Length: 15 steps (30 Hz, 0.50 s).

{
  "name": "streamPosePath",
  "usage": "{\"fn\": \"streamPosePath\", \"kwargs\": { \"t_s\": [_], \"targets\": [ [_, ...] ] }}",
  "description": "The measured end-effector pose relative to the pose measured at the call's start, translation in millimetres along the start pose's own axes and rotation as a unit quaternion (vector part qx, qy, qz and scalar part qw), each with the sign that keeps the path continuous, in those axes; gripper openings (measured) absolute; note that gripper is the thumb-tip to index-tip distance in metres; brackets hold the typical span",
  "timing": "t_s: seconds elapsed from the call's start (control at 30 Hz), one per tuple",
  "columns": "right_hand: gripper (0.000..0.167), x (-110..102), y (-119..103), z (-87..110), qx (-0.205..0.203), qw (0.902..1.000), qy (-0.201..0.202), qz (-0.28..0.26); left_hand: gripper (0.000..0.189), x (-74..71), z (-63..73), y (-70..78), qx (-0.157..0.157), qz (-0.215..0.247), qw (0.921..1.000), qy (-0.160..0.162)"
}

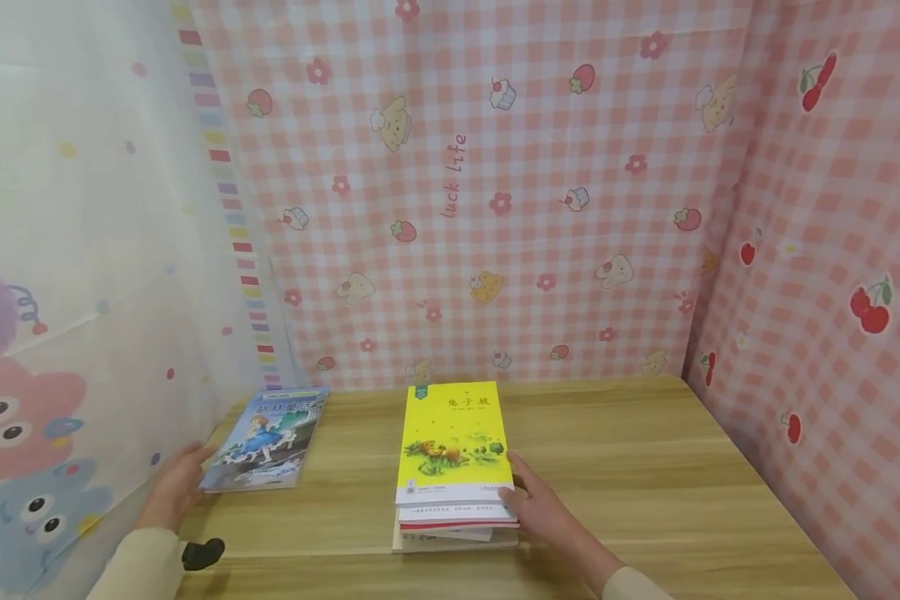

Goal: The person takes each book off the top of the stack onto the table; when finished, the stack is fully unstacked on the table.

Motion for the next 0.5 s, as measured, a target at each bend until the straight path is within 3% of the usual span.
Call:
{"fn": "streamPosePath", "kwargs": {
  "t_s": [0.27, 0.5],
  "targets": [
    [0.063, -0.9, 1.4, -0.9, 0.011, 0.9998, 0.009, 0.013, 0.078, 19.8, 12.5, 19.5, 0.022, -0.021, 0.9994, -0.014],
    [0.063, 0.3, 2.1, -1.7, 0.009, 0.9999, 0.009, -0.002, 0.071, 45.6, 16.9, 33.6, 0.046, 0.013, 0.9973, -0.056]
  ]
}}
Point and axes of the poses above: each hand's wrist, its own z-axis away from the middle knuckle, its own x-axis out of the palm, y = z × x, the point moved 10 cm from there along -z, towards the middle knuckle, and after that the axes turned 6 degrees about z, right-handed, at the moved point
